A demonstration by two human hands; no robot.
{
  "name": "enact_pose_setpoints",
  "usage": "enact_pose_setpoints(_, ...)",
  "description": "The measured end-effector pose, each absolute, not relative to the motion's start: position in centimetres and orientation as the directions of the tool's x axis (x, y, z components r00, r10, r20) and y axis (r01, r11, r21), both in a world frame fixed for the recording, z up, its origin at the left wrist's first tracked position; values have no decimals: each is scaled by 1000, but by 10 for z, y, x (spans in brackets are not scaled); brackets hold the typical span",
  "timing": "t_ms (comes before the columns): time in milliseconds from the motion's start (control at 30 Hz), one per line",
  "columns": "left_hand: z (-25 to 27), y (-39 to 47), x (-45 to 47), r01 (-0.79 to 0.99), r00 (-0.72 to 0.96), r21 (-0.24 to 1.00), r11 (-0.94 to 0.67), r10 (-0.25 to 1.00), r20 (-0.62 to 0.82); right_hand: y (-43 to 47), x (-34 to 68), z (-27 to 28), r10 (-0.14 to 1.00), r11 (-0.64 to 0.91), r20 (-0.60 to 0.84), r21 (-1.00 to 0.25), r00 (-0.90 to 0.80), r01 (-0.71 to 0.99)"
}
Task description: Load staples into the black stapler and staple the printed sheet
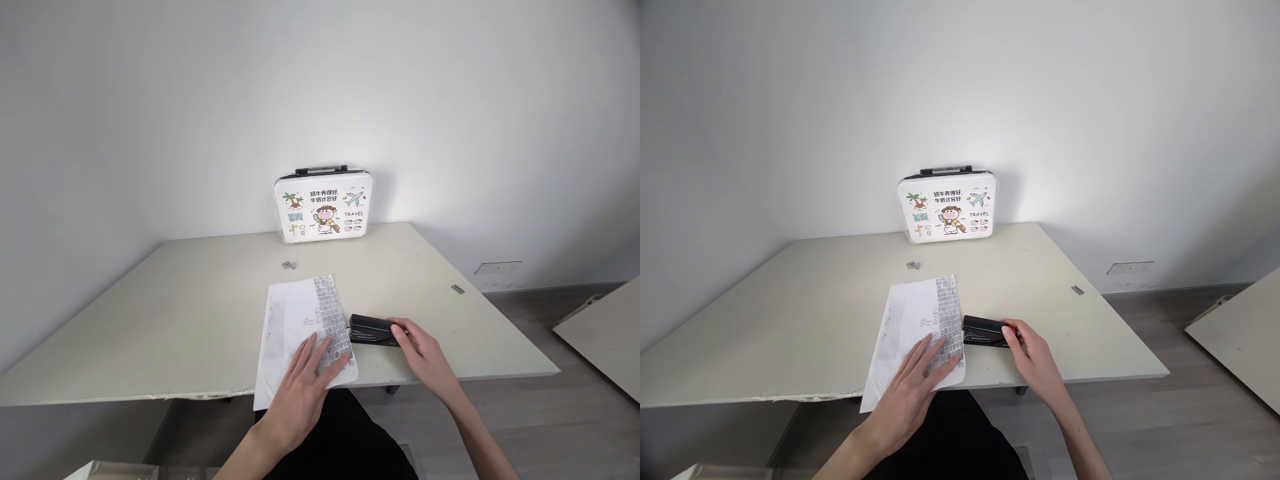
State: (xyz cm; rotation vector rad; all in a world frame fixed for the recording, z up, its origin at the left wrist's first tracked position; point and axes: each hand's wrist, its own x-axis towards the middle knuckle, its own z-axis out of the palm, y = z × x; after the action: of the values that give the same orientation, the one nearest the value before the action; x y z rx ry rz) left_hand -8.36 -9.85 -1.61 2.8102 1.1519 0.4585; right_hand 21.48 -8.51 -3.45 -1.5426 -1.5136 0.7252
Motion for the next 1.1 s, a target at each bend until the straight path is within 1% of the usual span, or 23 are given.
enact_pose_setpoints(233,-14,-81,-82,638,712,213,-740,672,204,-84,215,-38,984,122,174,-827,42,549)
enact_pose_setpoints(333,-14,-74,-81,628,720,228,-744,667,191,-81,221,-38,988,128,157,-828,6,546)
enact_pose_setpoints(567,-17,-68,-77,619,721,228,-751,659,214,-71,249,-25,983,135,41,-827,-181,546)
enact_pose_setpoints(700,-15,-65,-71,625,708,253,-739,672,215,-65,261,-9,966,109,-49,-811,-252,575)
enact_pose_setpoints(800,-12,-58,-65,634,699,278,-722,688,193,-60,259,5,955,88,-86,-829,-282,552)
enact_pose_setpoints(867,-12,-51,-62,642,689,294,-708,701,183,-55,251,13,968,78,-69,-832,-242,549)
enact_pose_setpoints(967,-14,-40,-55,638,696,301,-709,698,167,-45,227,24,986,97,-5,-792,-165,602)
enact_pose_setpoints(1100,-20,-26,-46,647,707,273,-712,694,135,-30,193,34,983,166,63,-715,-173,679)
